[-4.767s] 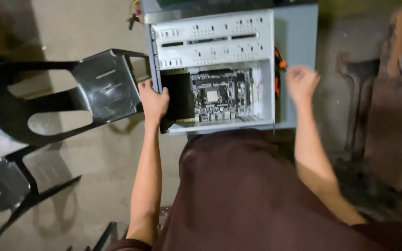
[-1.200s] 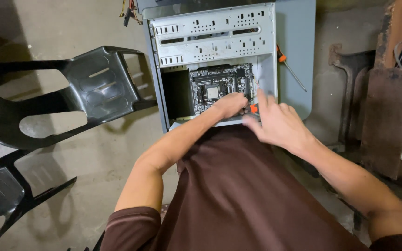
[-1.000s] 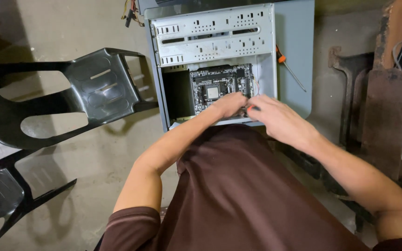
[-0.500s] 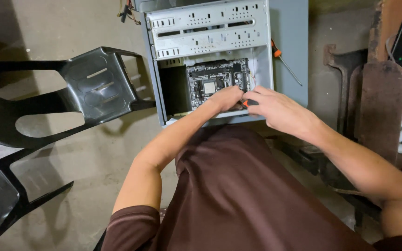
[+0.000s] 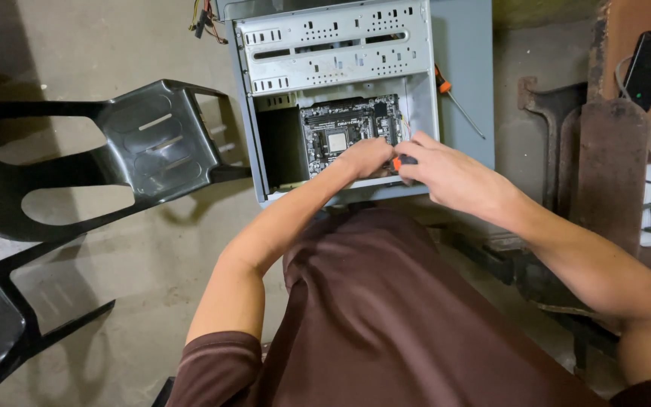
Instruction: A person disassembles a desktop computer by removing motherboard screws and the CPU fan, then cleans the parts with a brush.
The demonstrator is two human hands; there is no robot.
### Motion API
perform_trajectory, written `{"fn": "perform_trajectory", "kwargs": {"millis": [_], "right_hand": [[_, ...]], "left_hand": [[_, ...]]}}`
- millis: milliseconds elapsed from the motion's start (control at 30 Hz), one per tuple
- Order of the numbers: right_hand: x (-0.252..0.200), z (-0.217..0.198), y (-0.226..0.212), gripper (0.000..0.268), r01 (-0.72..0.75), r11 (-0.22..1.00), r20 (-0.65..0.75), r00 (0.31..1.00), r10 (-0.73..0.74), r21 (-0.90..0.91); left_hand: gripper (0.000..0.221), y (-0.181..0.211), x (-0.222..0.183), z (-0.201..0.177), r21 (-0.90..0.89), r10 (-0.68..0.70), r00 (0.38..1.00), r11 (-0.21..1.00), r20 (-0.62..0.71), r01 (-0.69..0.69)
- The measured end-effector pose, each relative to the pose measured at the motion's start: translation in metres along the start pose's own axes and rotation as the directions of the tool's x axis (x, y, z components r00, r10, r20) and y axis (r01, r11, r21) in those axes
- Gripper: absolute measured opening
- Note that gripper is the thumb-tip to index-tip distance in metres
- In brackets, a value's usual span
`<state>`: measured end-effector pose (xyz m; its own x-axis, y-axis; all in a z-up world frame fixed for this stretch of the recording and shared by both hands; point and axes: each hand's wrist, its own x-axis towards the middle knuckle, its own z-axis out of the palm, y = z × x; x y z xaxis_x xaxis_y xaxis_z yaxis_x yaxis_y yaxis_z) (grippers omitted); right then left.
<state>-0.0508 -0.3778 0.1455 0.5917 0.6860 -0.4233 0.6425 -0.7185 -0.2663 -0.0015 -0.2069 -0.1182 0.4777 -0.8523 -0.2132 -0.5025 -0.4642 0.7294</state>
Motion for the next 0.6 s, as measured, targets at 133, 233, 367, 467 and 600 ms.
{"fn": "perform_trajectory", "kwargs": {"millis": [133,233,367,467,600], "right_hand": [[-0.001,-0.026,-0.017,0.02,0.018,0.983,-0.079,0.997,-0.004,0.184],[0.003,-0.036,-0.038,0.053,-0.172,0.967,-0.115,0.974,0.195,0.186],[0.004,-0.002,-0.027,0.054,-0.255,0.967,-0.171,0.952,0.252,0.006],[-0.002,-0.016,-0.022,0.033,-0.093,0.995,-0.083,0.992,0.096,0.046],[-0.002,0.007,0.005,0.036,0.046,0.989,-0.079,0.996,-0.035,0.139]], "left_hand": [[0.023,0.018,-0.006,-0.018,-0.115,-0.038,0.997,0.992,0.064,0.045],[0.022,0.013,-0.007,-0.012,-0.104,-0.073,0.995,0.991,0.07,0.08],[0.02,0.003,0.002,0.005,0.023,-0.031,0.995,0.999,0.096,0.028],[0.017,-0.003,0.007,0.016,0.015,-0.007,0.997,1.0,0.082,0.006],[0.015,-0.014,0.013,0.024,0.042,0.005,0.997,0.999,0.078,-0.008]]}}
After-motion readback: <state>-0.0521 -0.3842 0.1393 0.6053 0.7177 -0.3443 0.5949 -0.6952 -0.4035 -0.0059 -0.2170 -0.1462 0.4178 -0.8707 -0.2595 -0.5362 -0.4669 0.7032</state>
